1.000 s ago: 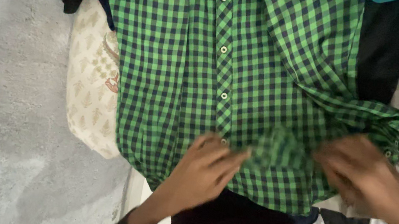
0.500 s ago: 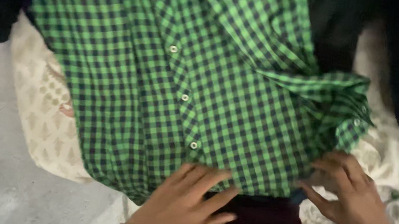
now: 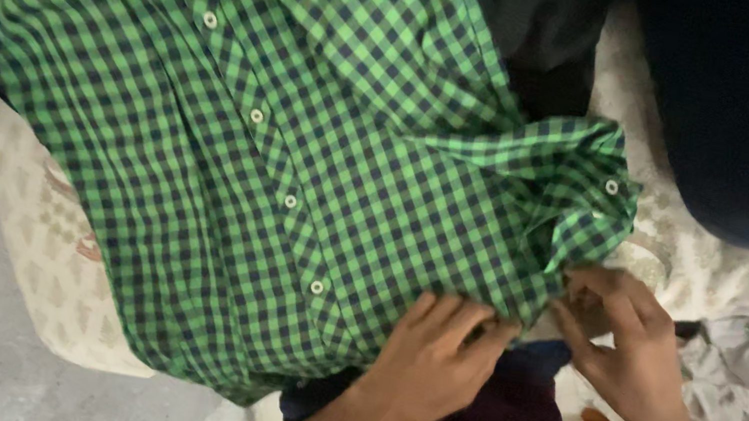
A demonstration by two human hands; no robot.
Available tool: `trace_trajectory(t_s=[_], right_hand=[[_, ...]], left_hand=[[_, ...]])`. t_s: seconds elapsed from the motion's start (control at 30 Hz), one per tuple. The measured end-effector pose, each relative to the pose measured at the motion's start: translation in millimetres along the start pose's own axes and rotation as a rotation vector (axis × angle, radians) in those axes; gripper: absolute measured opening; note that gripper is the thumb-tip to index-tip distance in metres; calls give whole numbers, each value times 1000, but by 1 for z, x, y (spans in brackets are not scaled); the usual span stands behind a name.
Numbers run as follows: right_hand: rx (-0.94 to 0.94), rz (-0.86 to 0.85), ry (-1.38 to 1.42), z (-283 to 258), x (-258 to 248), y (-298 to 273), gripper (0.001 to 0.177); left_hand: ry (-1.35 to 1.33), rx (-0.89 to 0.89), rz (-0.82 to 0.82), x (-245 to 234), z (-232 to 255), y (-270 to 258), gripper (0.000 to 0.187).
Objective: The person folds a green checkered shirt and a light blue shirt by hand on a bed. They spread each shirt out, fold the sleeves inward, and then fold the body of the shirt into a rectangle before placing them into a suitcase.
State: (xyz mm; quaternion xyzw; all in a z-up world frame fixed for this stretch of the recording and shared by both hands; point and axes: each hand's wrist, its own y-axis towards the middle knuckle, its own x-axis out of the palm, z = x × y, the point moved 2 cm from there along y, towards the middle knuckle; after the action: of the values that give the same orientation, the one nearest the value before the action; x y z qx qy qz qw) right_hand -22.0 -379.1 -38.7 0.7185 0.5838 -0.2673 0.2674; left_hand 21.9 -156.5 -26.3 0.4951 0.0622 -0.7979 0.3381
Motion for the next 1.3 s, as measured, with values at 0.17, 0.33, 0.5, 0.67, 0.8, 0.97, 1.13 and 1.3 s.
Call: trace_trajectory(t_s=[0.17,0.33,0.5,0.67,0.8,0.97,1.13,1.3], right_hand=[[-37,3,138,12,-7,-5,29],[-113,44,195,6,-33,3,69],[-204,243,-82,-23,-31,56,86],[-160,189,-153,-27,-14,90,79],[-166,131,-44,1,-23,75,45],[-677,-32,-82,-37,-23,-31,28],[-689,-235,-19,-48,-12,-9,48],[-23,-204,-167,-28,5,5,66]], left_hand=[[-168,171,-88,-19,0,4,32],[-25,170,26,-65,-14,36,31],[222,146,120,-82,-47,107,57],[226,148,25,-67,-74,129,66],[4,73,27,-63,-83,112,32],[-204,-59,-6,-98,-55,40,25],[-9,-141,-323,-126,-68,3,42],[-16,-288,-329,-134,-69,-6,29]])
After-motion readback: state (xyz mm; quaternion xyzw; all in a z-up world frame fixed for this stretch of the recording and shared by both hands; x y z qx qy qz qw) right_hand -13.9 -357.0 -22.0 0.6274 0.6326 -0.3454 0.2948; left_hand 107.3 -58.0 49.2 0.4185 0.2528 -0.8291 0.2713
